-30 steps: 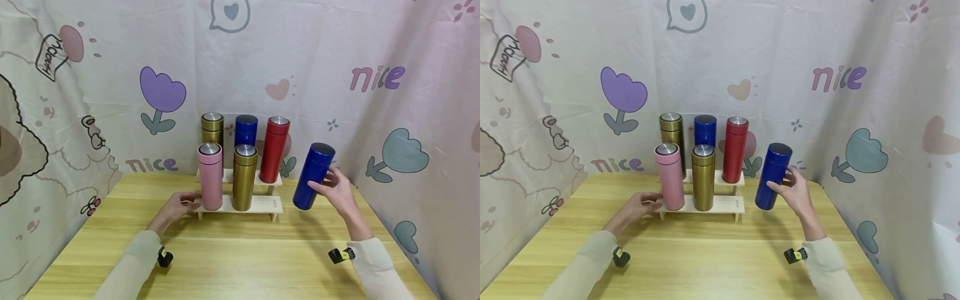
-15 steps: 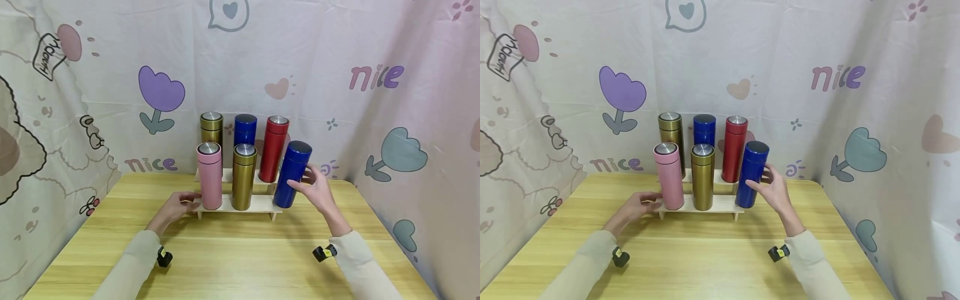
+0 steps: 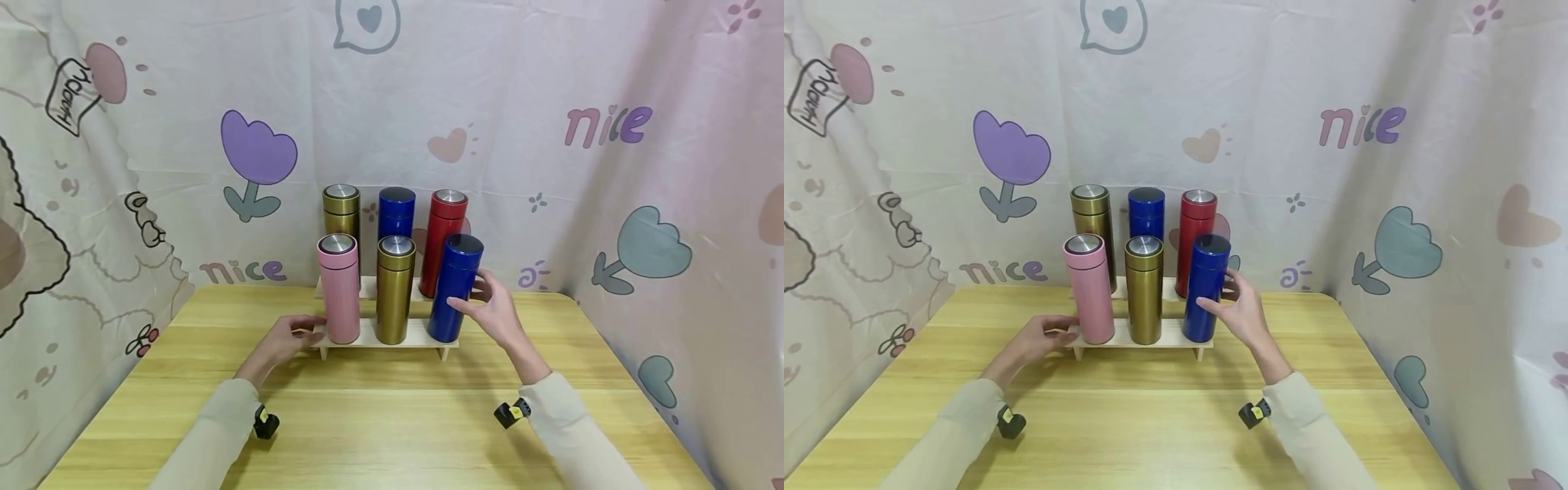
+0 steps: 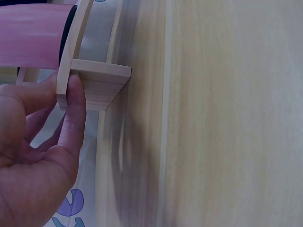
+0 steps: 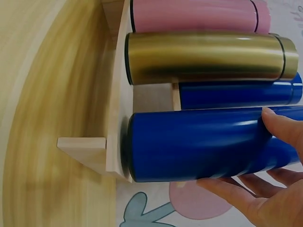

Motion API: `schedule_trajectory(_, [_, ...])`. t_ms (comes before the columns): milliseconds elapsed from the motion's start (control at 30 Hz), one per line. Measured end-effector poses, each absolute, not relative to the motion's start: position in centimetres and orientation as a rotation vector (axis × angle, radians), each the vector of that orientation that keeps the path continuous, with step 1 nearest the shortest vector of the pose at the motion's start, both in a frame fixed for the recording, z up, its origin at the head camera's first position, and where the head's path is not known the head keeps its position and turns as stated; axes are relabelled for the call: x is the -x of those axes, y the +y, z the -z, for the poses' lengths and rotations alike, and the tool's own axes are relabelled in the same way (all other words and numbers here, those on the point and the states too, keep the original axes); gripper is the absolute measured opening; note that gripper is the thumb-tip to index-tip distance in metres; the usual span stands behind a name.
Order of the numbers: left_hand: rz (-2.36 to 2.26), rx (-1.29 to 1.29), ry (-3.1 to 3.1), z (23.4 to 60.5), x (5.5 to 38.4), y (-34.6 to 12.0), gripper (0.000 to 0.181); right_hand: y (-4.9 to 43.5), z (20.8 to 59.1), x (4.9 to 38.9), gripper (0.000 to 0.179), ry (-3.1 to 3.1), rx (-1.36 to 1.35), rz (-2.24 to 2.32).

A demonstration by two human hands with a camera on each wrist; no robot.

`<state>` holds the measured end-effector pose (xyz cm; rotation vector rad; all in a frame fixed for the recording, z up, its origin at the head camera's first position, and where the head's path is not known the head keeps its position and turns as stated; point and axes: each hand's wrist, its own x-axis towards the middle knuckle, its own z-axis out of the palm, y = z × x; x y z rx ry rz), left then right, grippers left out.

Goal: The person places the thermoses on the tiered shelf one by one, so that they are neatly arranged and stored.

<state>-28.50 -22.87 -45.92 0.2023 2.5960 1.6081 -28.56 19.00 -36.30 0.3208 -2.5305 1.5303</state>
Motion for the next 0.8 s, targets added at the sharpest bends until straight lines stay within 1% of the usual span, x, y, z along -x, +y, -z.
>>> schedule_trajectory(800, [-1.587,-0.180,2.600,45.8,28.2,-22.8,0.040,17.3,36.8,28.6,0.083,-2.505,-0.344,-1.543])
